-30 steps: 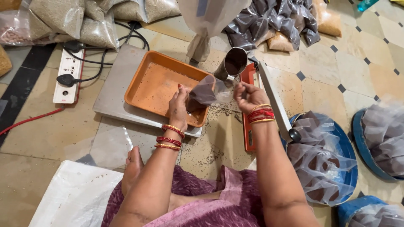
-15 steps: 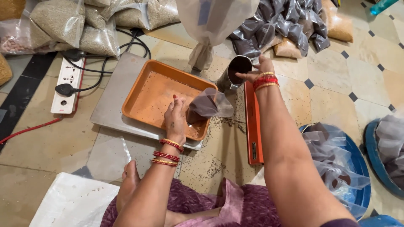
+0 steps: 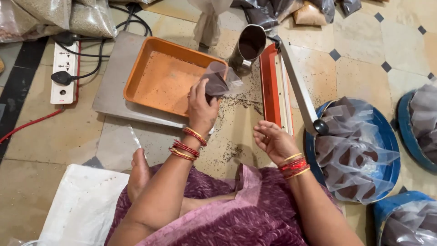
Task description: The recorder is seen measuring out portions of a dark powder into small plastic bags, weighing them, and then using a heat sealer to seal the bags before placing them in a bin.
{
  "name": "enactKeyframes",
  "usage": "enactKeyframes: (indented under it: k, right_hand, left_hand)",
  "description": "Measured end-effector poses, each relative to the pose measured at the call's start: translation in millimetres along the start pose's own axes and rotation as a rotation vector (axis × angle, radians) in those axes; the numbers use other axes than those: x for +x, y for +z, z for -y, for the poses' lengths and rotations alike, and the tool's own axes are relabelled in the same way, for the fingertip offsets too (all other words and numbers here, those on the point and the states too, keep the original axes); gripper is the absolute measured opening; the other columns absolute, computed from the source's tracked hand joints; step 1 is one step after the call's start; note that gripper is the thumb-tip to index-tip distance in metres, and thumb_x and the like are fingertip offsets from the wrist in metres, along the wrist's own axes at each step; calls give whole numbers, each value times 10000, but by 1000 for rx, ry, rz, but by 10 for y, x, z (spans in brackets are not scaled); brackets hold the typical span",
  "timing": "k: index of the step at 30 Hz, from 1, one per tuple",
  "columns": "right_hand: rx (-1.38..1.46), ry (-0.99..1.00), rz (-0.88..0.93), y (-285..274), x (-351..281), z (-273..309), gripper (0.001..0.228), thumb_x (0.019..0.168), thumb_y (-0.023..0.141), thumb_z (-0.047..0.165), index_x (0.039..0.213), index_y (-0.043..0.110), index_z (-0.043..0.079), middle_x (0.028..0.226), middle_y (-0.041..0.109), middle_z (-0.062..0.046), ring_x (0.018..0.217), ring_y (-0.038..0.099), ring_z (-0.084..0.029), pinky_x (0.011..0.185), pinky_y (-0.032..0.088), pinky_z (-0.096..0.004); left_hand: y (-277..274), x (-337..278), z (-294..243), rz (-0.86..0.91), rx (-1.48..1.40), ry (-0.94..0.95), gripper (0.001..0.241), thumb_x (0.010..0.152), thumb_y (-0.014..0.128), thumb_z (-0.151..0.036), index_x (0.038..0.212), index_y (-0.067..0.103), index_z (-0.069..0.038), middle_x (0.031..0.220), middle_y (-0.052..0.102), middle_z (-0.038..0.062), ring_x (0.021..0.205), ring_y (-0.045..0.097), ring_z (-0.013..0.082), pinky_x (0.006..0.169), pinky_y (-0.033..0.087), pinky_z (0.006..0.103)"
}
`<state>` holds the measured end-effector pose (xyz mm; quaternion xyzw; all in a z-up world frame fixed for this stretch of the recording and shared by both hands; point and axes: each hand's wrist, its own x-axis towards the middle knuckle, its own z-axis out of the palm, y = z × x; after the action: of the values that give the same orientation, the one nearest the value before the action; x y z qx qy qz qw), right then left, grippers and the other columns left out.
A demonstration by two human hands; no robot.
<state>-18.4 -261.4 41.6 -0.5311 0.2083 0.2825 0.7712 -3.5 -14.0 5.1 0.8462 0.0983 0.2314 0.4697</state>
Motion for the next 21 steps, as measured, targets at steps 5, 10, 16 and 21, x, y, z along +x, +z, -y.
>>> enactKeyframes:
  k: [5, 10, 16, 21]
  right_hand:
    - [-19, 34, -91, -101, 304, -264, 163, 959, 592, 81, 1117, 610, 46, 963, 696, -71, 807, 679, -154, 747, 593, -270]
    - [-143, 1, -26, -108, 519, -227, 146, 983, 582, 107, 1115, 619, 57, 966, 695, -59, 803, 676, -145, 739, 588, -268]
    - [-231, -6, -28, -177, 585, -104, 126, 1001, 575, 139, 1084, 636, 67, 950, 700, -40, 792, 672, -117, 736, 582, -253]
    - [-224, -15, -9, -226, 640, -143, 125, 998, 575, 137, 1076, 643, 67, 936, 699, -38, 784, 671, -114, 725, 583, -252]
  left_hand:
    - [309, -23, -15, -114, 83, 27, 485, 815, 783, -165, 1210, 553, 0, 1170, 574, 188, 1105, 584, 331, 948, 509, 439]
    - [561, -79, 293, -122, 187, 33, 253, 938, 727, -94, 1147, 586, -78, 1078, 599, 84, 1035, 617, 245, 908, 539, 401]
    - [352, 49, -107, -123, 230, 110, 369, 874, 758, -117, 1181, 559, -64, 955, 581, 56, 919, 593, 227, 824, 525, 389]
    - [115, 132, -503, 201, 517, 138, 507, 936, 727, -221, 1411, 561, -158, 899, 610, 89, 732, 600, 221, 598, 537, 327]
